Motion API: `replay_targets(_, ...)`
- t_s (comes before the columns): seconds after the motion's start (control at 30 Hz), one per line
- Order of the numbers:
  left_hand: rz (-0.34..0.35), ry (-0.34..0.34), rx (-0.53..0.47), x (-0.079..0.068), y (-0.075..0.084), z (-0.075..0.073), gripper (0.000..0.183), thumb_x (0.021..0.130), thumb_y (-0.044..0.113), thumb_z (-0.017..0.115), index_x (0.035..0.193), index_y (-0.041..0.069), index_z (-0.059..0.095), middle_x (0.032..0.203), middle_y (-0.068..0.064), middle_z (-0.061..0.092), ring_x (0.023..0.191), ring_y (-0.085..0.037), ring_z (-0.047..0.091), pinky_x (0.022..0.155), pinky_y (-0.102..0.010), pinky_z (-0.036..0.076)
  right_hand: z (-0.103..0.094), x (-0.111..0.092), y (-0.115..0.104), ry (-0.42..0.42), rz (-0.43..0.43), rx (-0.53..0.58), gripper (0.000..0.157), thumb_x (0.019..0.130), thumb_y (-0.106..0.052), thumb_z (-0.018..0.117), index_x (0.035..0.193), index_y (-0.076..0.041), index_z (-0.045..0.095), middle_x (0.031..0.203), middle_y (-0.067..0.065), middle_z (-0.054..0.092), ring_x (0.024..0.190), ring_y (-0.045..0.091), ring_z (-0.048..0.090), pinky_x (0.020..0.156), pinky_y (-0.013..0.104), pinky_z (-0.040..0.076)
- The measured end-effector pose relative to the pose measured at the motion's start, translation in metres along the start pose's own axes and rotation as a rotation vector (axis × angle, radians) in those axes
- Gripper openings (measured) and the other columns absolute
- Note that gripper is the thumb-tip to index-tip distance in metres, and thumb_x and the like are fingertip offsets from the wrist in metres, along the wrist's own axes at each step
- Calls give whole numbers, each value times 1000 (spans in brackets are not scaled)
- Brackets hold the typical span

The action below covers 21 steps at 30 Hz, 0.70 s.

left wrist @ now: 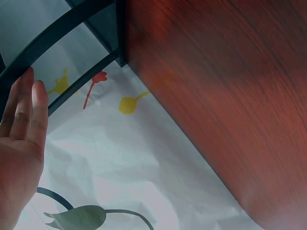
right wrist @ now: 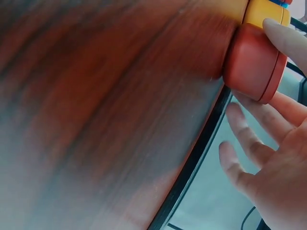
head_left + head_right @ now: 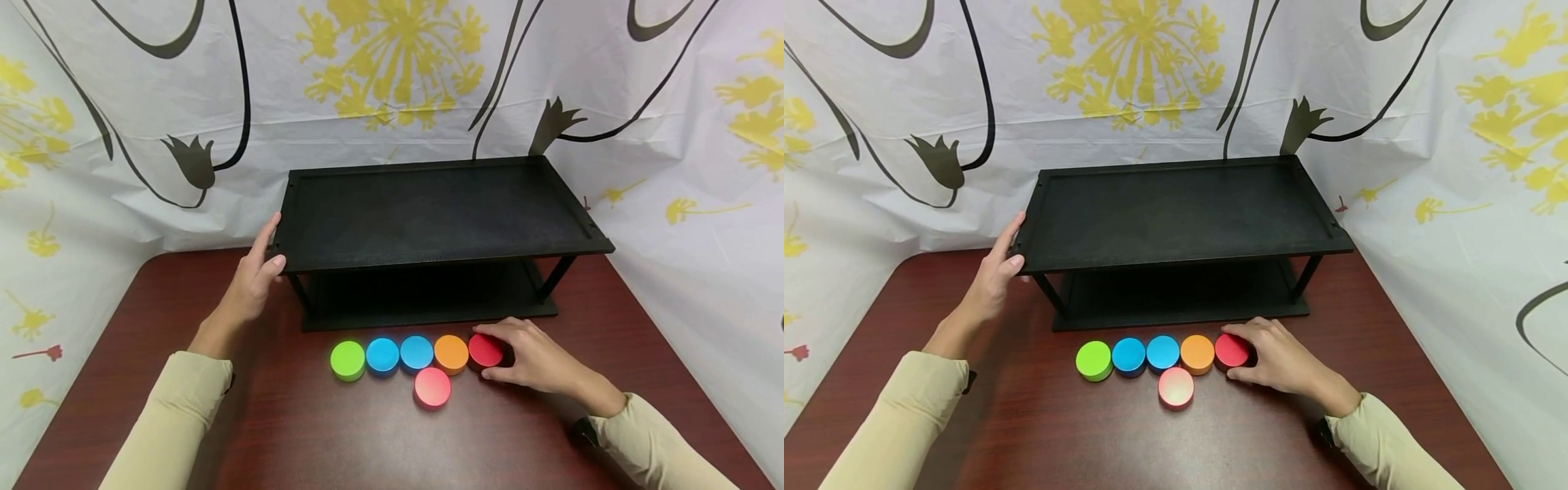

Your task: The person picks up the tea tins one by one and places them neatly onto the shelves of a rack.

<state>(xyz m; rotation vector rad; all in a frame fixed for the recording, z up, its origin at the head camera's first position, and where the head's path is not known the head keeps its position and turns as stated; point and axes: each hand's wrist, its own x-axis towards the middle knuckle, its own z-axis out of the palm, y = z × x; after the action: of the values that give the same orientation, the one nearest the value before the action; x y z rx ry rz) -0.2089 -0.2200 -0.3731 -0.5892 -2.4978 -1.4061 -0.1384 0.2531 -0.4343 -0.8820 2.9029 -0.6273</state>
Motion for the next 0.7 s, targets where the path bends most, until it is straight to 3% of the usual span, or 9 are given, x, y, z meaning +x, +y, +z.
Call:
replay_targets(0.2,-5,0,-3,0,-1,-1,66,98,27,40,161,26,20,161,-4,25,76,-27,57,74,-42,48,1,1,0,16,-2,0,66,71,-35,88,129,-13,66,117,0,65,108,19,57,90,48,48)
replay_targets(0.47,0,5,-13,0,0,1,66,97,28,40,161,27,20,162,-2,23,79,-40,57,74,-44,48,0,-1,0,14,-12,21,66,72,-35,88,130,-11,66,120,-1,66,104,17,59,83,37,55)
replay_targets(0.7,1,10,-19,0,-1,1,66,97,28,40,160,26,21,162,-1,23,84,-36,57,73,-42,49,-6,-3,-2,37,0,11,67,72,-35,88,130,-11,65,119,-1,67,102,16,59,79,34,55)
